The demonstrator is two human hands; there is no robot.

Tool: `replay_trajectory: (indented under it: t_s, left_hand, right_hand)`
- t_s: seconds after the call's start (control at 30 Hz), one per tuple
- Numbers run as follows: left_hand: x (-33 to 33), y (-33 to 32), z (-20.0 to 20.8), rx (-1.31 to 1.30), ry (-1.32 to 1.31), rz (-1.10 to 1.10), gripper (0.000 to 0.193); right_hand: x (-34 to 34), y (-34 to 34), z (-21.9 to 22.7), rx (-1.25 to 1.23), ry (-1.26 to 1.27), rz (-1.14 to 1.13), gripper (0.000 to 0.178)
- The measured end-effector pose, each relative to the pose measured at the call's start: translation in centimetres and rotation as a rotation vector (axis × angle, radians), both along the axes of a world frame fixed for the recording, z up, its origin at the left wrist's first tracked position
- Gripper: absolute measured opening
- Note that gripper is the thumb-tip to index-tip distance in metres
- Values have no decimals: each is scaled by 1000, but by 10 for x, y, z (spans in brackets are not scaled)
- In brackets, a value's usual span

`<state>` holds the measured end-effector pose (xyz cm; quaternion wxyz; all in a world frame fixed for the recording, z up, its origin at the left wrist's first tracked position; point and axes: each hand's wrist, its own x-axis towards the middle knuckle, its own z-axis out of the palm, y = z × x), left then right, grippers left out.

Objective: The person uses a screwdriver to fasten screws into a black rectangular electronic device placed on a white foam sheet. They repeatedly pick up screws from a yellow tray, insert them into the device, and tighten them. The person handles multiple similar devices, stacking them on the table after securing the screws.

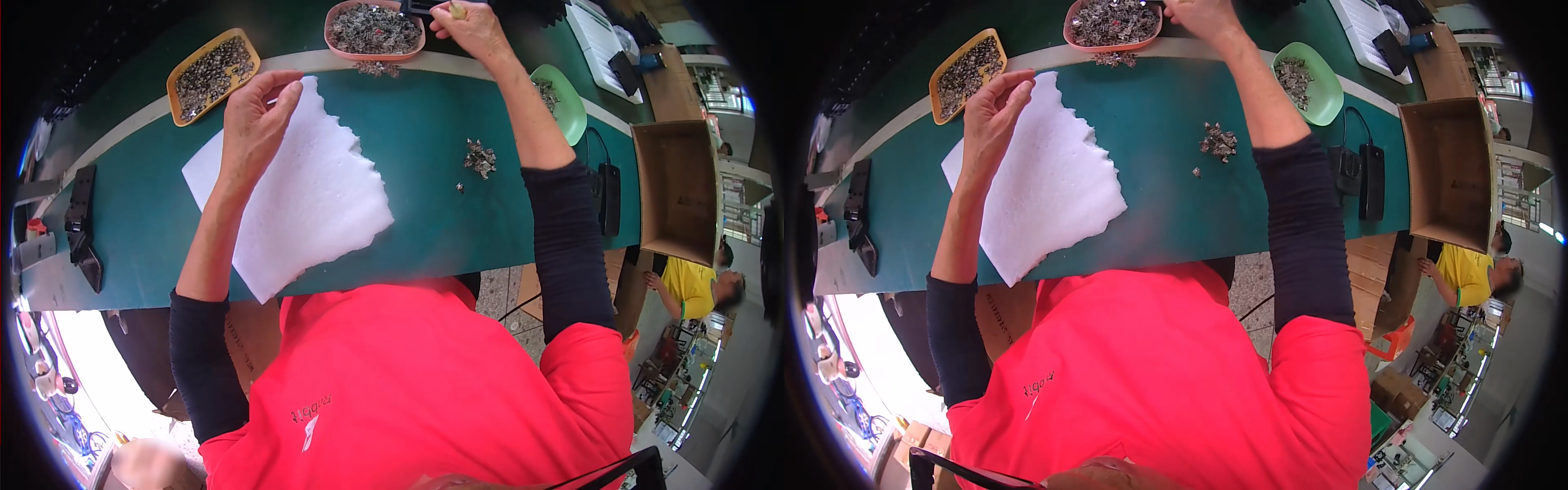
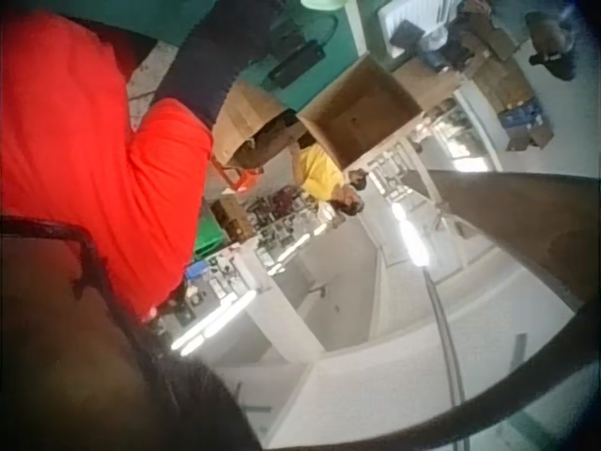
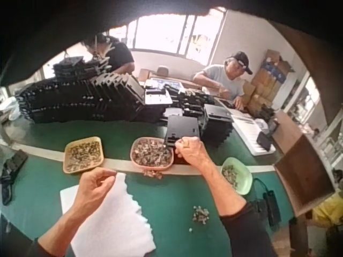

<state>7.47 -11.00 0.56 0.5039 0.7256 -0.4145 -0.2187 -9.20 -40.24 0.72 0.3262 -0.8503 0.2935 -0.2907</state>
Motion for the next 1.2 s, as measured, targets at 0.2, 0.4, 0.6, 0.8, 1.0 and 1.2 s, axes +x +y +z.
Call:
replay_trajectory:
  t_s: [0.2,0.4,0.6,0.8,1.0,1.2]
  left_hand:
    - [-5,8,-6,19,29,27,23]
    - [-14,-16,7,-2,-31,-84,25]
    - [-2,-120,16,-159,-563,-120,46]
    - [1,-246,9,289,-566,-48,65]
    - [-11,-276,20,255,-453,-75,51]
    - [8,-298,5,214,-138,-334,44]
  right_hand:
    - [-1,-11,29,282,72,41,25]
    - [-13,-38,-3,-4,553,163,33]
    - [-11,-44,-9,-99,423,167,30]
    - [-15,-13,20,-39,393,63,29]
    - [-45,-47,-2,-8,131,-428,36]
    - [-32,-64,-18,722,-215,-258,43]
